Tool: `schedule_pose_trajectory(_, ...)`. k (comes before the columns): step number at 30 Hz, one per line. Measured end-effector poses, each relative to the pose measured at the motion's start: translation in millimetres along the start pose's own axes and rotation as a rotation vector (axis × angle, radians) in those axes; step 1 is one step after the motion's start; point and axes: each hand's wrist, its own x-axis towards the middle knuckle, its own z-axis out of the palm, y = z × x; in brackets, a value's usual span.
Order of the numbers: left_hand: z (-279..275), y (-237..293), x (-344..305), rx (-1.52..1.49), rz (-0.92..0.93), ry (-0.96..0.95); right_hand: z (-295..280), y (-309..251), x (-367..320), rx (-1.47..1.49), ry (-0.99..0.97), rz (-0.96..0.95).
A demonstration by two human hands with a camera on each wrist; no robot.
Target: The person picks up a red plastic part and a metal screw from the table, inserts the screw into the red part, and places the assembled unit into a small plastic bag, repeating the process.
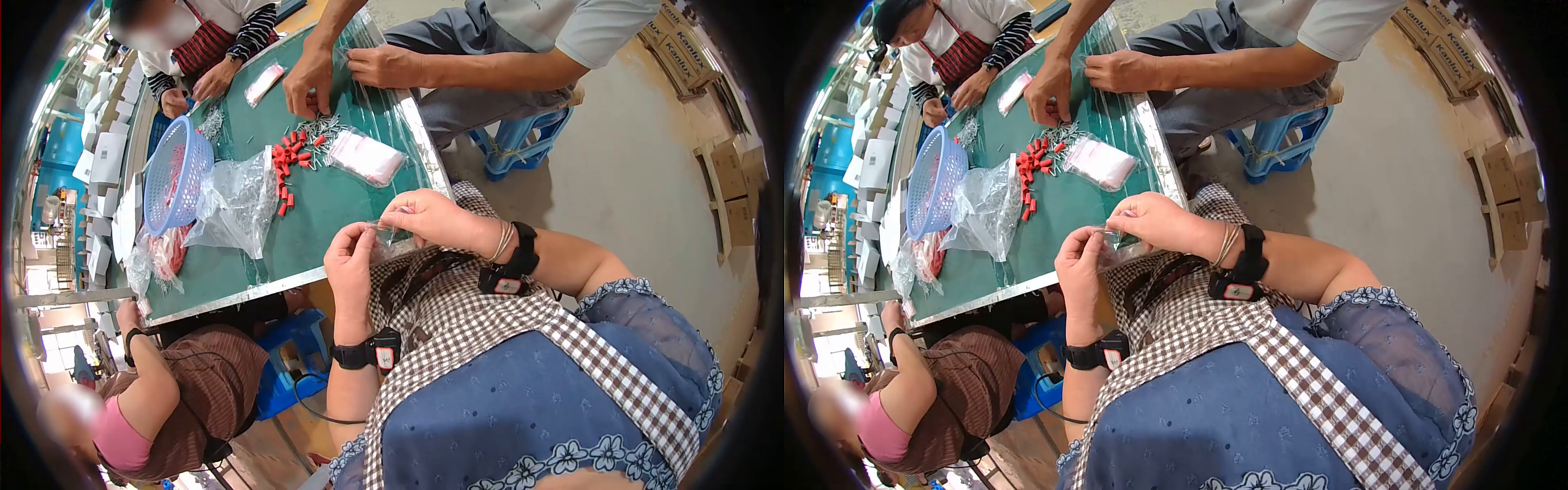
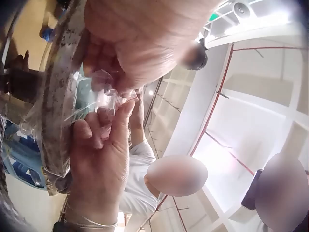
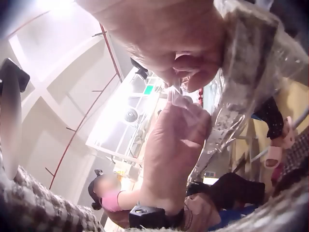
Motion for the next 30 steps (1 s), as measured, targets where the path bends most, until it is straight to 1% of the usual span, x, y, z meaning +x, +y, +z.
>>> schedule_pose_trajectory(1, 0.5, 0.9, 0.1, 0.014, 0.019, 0.002, -0.4, -0.4, 0.3, 0.0, 0.0, 0.001)
schedule_pose_trajectory(3, 0.5, 2.4, 0.0, 0.015, 0.011, 0.0, -1.4, -1.2, 0.3, 0.029, -0.007, 0.092)
schedule_pose_trajectory(6, -0.3, 4.2, -0.2, 0.026, -0.003, 0.006, -1.8, 1.7, 1.2, 0.088, -0.006, 0.087)
schedule_pose_trajectory(10, -0.5, 6.1, 1.3, 0.012, 0.014, 0.019, -2.5, 1.6, 1.9, 0.031, -0.017, 0.084)
schedule_pose_trajectory(12, 2.8, 9.9, 0.5, -0.005, 0.031, 0.038, -0.8, 17.0, 8.0, -0.036, 0.045, -0.129)
schedule_pose_trajectory(13, 5.0, 10.9, 1.1, -0.025, 0.045, 0.053, -0.1, 19.7, 9.1, -0.039, 0.046, -0.13)
schedule_pose_trajectory(14, 5.1, 9.7, 1.2, -0.028, 0.045, 0.051, 2.0, 21.8, 9.0, -0.135, 0.114, -0.268)
schedule_pose_trajectory(15, 3.9, 7.9, 0.8, -0.016, 0.034, 0.01, 4.1, 22.3, 8.2, -0.23, 0.181, -0.406)
schedule_pose_trajectory(16, 3.3, 7.6, 1.6, -0.003, 0.027, -0.029, 4.4, 21.6, 7.6, -0.233, 0.181, -0.409)
schedule_pose_trajectory(19, 7.2, 9.6, 1.4, -0.087, 0.045, 0.003, 5.3, 9.6, 5.1, -0.289, 0.188, -0.404)
schedule_pose_trajectory(21, 4.8, 8.1, 3.4, -0.069, 0.059, 0.011, 2.9, -4.7, -0.7, -0.037, 0.043, 0.036)
schedule_pose_trajectory(24, 6.4, 10.7, 0.8, -0.08, 0.032, 0.009, 0.4, 0.8, 1.5, 0.05, 0.003, 0.079)
schedule_pose_trajectory(30, 3.3, 7.7, 1.2, -0.026, 0.056, -0.02, 1.8, -6.1, -2.0, 0.004, 0.027, 0.053)
